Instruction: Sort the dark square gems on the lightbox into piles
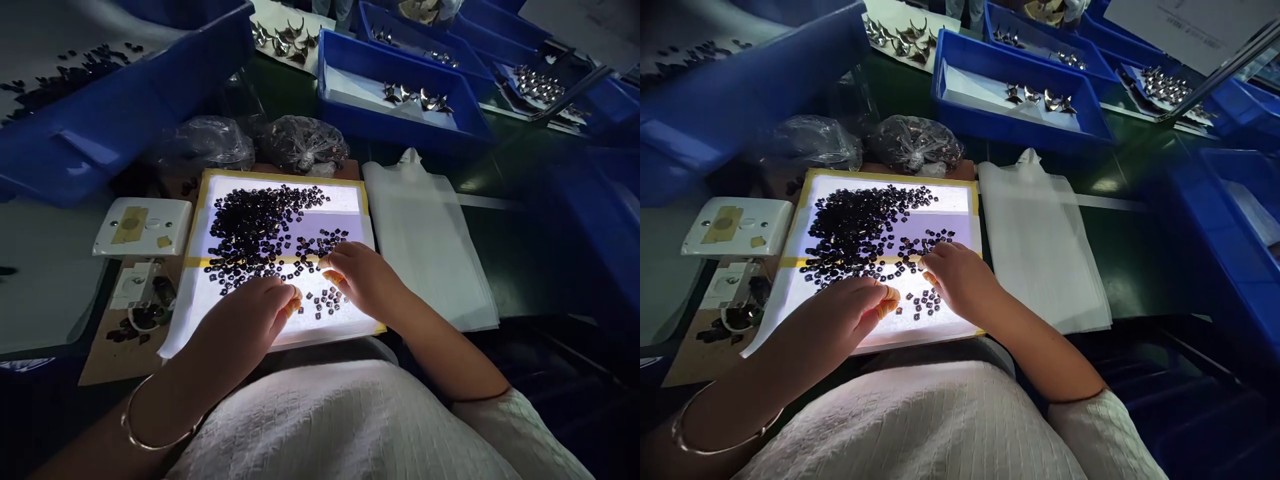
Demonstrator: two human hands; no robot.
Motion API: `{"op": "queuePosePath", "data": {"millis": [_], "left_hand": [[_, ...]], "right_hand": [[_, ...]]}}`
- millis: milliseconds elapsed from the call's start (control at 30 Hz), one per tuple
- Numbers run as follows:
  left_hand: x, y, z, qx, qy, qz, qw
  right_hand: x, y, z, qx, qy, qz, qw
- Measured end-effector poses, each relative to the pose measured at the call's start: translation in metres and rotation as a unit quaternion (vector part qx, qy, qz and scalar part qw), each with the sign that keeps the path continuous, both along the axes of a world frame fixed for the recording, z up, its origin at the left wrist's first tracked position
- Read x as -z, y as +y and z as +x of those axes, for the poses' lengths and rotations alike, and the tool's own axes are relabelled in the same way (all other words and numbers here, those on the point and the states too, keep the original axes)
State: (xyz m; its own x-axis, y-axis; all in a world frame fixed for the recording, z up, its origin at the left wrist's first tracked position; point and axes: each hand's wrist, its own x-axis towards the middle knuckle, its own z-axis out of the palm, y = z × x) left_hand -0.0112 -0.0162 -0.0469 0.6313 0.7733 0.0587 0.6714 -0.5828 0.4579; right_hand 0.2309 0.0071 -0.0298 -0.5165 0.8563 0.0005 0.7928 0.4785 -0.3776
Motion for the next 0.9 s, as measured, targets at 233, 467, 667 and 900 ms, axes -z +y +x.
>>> {"op": "queuePosePath", "data": {"millis": [233, 467, 667, 900], "left_hand": [[0.003, 0.001, 0.009, -0.010, 0.024, 0.056, 0.998], [0.000, 0.012, 0.015, -0.062, 0.053, 0.148, 0.986], [-0.002, 0.018, 0.031, -0.063, 0.105, 0.142, 0.982], [-0.007, 0.019, 0.033, -0.071, 0.132, 0.118, 0.982]], "right_hand": [[-0.003, 0.003, -0.005, -0.011, -0.015, -0.032, 0.999], [-0.008, 0.002, -0.005, -0.014, -0.023, -0.022, 0.999], [0.005, 0.004, -0.023, -0.020, -0.052, 0.018, 0.998], [-0.013, 0.002, -0.005, -0.017, -0.016, -0.091, 0.996]]}}
